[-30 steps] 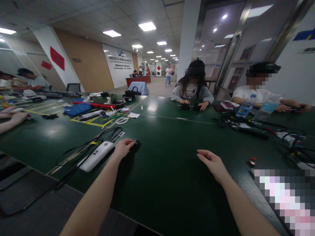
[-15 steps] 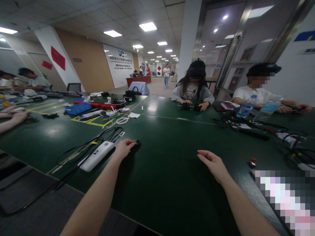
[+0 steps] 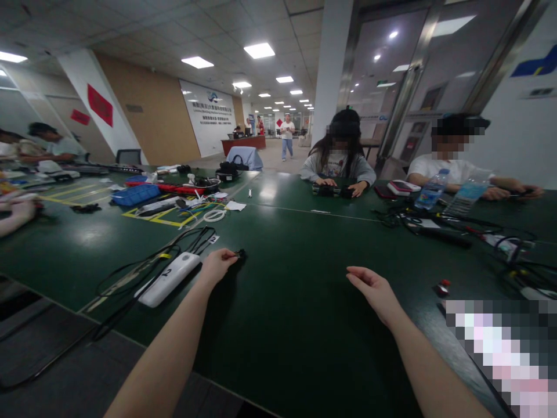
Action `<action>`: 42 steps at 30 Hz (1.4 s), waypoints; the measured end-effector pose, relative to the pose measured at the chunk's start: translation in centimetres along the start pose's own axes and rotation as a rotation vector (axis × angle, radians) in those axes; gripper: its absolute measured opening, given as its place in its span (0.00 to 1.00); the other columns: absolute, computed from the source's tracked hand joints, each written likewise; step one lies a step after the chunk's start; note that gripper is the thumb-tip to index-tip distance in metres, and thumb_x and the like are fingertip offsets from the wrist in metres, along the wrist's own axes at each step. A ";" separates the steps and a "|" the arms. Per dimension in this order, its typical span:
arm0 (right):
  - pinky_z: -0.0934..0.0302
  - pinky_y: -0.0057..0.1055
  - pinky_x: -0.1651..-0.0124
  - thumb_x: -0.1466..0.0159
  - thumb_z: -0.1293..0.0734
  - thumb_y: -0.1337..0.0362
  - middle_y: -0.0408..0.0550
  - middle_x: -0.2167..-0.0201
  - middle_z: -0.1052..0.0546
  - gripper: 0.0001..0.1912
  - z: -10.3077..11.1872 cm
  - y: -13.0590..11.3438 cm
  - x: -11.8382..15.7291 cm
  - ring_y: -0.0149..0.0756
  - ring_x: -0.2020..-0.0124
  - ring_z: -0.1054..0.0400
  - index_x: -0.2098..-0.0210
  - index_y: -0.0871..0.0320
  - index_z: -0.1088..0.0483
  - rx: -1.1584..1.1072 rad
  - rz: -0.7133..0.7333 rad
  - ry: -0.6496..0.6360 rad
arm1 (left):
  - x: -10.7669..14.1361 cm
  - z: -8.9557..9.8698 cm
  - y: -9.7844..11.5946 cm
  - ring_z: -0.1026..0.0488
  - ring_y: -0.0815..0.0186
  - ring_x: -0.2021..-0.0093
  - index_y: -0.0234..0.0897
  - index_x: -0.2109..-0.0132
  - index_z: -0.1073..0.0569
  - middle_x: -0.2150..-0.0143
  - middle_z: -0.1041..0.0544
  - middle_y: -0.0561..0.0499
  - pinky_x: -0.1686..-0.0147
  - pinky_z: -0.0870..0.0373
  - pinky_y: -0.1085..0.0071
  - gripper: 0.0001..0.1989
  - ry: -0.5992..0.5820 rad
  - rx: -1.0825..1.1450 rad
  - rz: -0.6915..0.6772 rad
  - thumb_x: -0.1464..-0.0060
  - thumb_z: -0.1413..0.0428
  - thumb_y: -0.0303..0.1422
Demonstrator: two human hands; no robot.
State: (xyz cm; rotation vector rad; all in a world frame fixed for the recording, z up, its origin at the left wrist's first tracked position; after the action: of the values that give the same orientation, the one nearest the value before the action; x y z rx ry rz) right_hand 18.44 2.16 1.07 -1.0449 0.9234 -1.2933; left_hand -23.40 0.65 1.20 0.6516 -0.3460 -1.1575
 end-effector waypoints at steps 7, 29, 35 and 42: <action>0.40 0.38 0.55 0.48 0.35 0.56 0.44 0.61 0.26 0.16 0.1 0.1 0.0 0.40 0.57 0.34 0.60 0.50 0.31 0.036 -0.015 -0.023 | 0.8 0.4 1.3 0.30 0.69 0.70 0.38 0.63 0.30 0.64 0.27 0.50 0.72 0.35 0.75 0.09 -0.031 -0.134 -0.060 0.51 0.51 0.35; 0.41 0.36 0.55 0.47 0.37 0.59 0.44 0.63 0.27 0.15 -0.3 -0.3 0.2 0.36 0.59 0.34 0.60 0.53 0.32 0.035 0.027 -0.035 | 0.4 1.1 2.0 0.31 0.65 0.68 0.39 0.71 0.29 0.72 0.26 0.53 0.72 0.41 0.74 0.15 -0.040 -0.194 -0.057 0.56 0.50 0.45; 0.42 0.36 0.54 0.46 0.37 0.59 0.43 0.62 0.27 0.14 -0.3 -0.6 0.5 0.36 0.58 0.34 0.60 0.52 0.32 0.020 0.015 -0.054 | -0.2 0.8 1.7 0.31 0.66 0.71 0.38 0.71 0.31 0.74 0.27 0.53 0.74 0.42 0.74 0.15 -0.034 -0.188 -0.077 0.57 0.51 0.45; 0.42 0.36 0.53 0.46 0.37 0.60 0.43 0.61 0.28 0.14 -0.3 -1.1 0.8 0.36 0.57 0.34 0.59 0.53 0.33 0.025 0.000 -0.054 | -0.2 0.6 2.0 0.32 0.58 0.61 0.37 0.70 0.29 0.65 0.29 0.46 0.64 0.38 0.68 0.16 0.077 -0.323 -0.055 0.57 0.50 0.45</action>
State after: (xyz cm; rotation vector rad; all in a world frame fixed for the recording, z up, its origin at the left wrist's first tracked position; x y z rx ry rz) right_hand 17.93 1.32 2.12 -1.0550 0.8641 -1.2676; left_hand -22.38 1.15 2.94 0.4221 -0.0721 -1.2044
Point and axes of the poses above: each hand's wrist, its own x-axis away from the middle knuckle, its own z-axis out of the back of the hand, y = z × x, the point moved 2 cm from there along -x, towards the middle knuckle
